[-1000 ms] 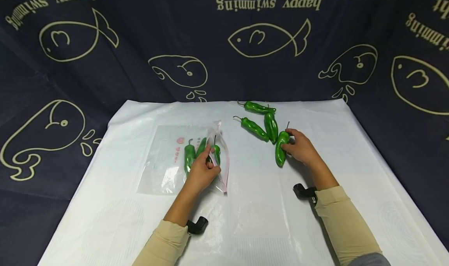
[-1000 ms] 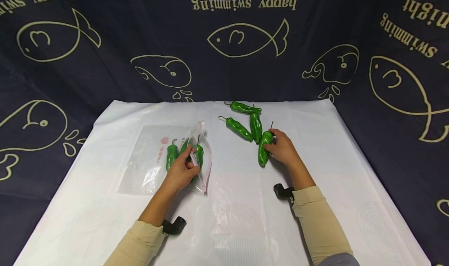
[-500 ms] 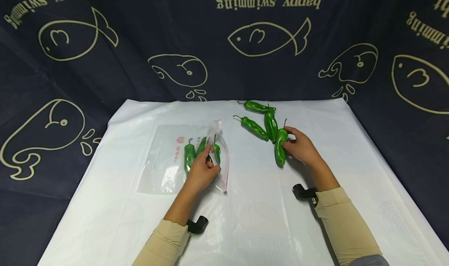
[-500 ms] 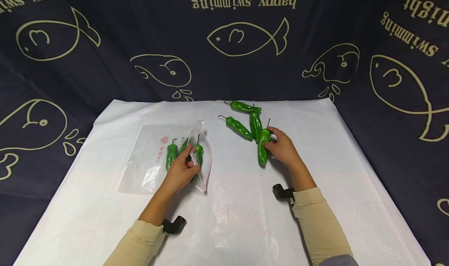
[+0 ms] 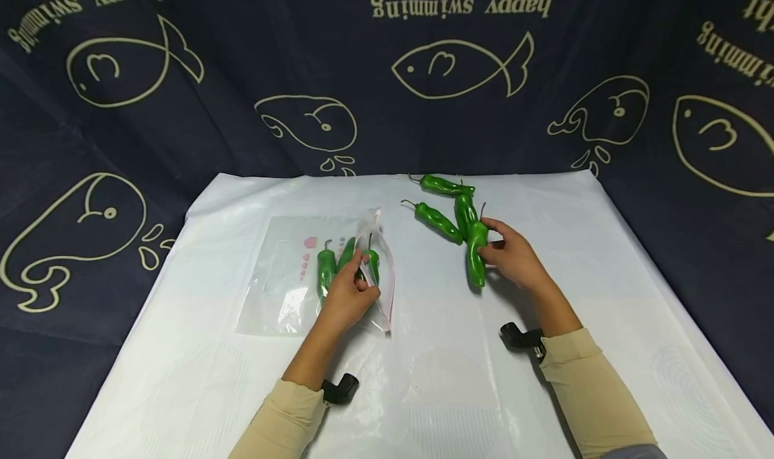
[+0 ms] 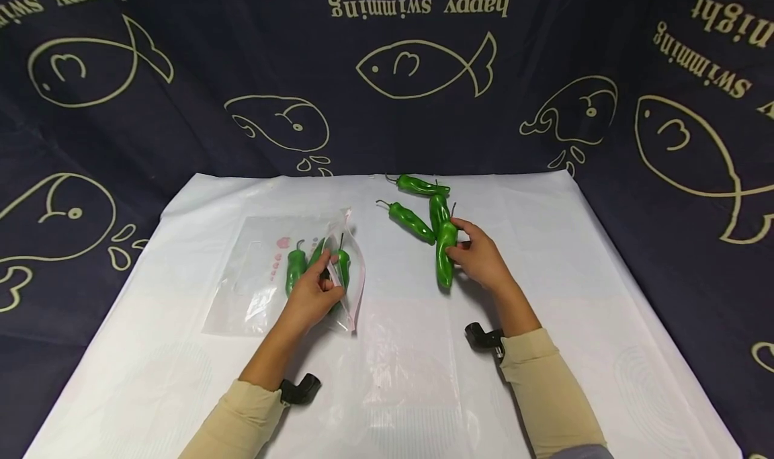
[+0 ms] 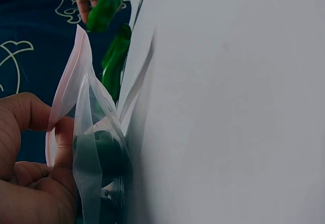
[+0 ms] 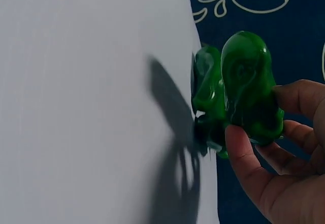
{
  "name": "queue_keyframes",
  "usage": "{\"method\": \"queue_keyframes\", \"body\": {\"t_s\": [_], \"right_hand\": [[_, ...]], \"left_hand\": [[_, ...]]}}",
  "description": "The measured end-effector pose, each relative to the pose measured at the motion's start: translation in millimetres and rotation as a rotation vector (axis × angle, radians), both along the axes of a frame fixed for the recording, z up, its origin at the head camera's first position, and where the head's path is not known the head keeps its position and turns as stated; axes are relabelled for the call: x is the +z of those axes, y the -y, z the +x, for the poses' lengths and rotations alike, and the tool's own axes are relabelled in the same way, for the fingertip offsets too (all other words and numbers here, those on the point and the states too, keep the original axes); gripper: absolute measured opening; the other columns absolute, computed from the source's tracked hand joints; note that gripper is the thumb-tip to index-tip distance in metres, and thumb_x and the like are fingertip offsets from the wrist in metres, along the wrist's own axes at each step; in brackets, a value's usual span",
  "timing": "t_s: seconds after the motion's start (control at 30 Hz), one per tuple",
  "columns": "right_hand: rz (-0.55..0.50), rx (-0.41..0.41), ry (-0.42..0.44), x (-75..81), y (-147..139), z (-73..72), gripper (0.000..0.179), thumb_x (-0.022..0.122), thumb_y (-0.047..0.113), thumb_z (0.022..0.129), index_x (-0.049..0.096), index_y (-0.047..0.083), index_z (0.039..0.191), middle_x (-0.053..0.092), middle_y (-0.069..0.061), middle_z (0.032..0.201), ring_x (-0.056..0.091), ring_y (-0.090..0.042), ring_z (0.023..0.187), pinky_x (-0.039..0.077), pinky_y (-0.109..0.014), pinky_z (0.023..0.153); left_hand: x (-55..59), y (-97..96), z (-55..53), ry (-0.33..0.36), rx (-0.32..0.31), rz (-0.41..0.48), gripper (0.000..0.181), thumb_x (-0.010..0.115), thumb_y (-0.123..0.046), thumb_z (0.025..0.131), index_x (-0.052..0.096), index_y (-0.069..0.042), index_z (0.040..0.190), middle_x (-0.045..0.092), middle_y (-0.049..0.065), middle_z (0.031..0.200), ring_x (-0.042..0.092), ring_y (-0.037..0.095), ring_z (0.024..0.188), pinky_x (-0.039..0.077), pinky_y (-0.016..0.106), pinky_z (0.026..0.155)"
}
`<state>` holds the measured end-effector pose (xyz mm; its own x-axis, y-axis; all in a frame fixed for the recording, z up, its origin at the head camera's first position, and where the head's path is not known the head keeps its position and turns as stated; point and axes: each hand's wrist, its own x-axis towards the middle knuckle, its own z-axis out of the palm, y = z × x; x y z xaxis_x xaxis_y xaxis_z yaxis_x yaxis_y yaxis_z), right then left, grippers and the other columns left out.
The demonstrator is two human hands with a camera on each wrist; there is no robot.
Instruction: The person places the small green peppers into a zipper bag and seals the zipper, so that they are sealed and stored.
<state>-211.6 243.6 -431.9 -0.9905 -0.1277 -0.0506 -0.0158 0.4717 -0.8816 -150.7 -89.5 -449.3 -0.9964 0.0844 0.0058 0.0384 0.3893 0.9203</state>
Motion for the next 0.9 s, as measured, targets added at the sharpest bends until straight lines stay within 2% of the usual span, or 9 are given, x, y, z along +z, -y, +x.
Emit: {"method": "queue_keyframes", "body": {"t_s": [0.2,0.3,0.47,0.9], "right_hand": [[-0.004,0.018,-0.031,2.1,8,2.7,0.067,0.065,0.007,0.092,0.038,0.008,0.153,0.046,-0.022,0.140,0.058,-0.032,0.105,0.053,-0.029,0.075],[-0.003,0.023,-0.043,2.3,14,3.4,0.066,0.065,0.006,0.091,0.039,0.006,0.152,0.045,-0.021,0.141,0.057,-0.031,0.105,0.053,-0.027,0.075],[0.009,0.031,-0.060,3.6,23,5.7,0.064,0.065,0.005,0.091,0.041,0.005,0.150,0.042,-0.020,0.140,0.056,-0.030,0.107,0.053,-0.028,0.075],[-0.010,0.091,-0.111,4.5,51,8.5,0.065,0.068,0.004,0.088,0.043,0.005,0.148,0.049,-0.018,0.135,0.055,-0.029,0.104,0.053,-0.031,0.075]], "left_hand": [[-0.9,-0.2,-0.2,-0.001,0.005,-0.013,0.086,0.063,-0.002,0.077,0.027,-0.002,0.156,0.061,0.005,0.126,0.050,0.011,0.067,0.042,0.023,0.058],[-1.0,-0.4,-0.2,0.003,0.005,-0.014,0.086,0.063,-0.002,0.077,0.027,-0.002,0.156,0.062,0.005,0.119,0.050,0.011,0.067,0.041,0.023,0.057],[-1.2,-0.6,-0.9,0.005,0.003,-0.018,0.086,0.063,-0.003,0.078,0.027,-0.002,0.156,0.062,0.004,0.110,0.049,0.010,0.064,0.041,0.023,0.056],[-1.1,-0.2,-1.7,0.001,0.001,-0.027,0.086,0.063,-0.003,0.078,0.027,-0.002,0.156,0.061,0.004,0.111,0.049,0.010,0.064,0.040,0.023,0.056]]}}
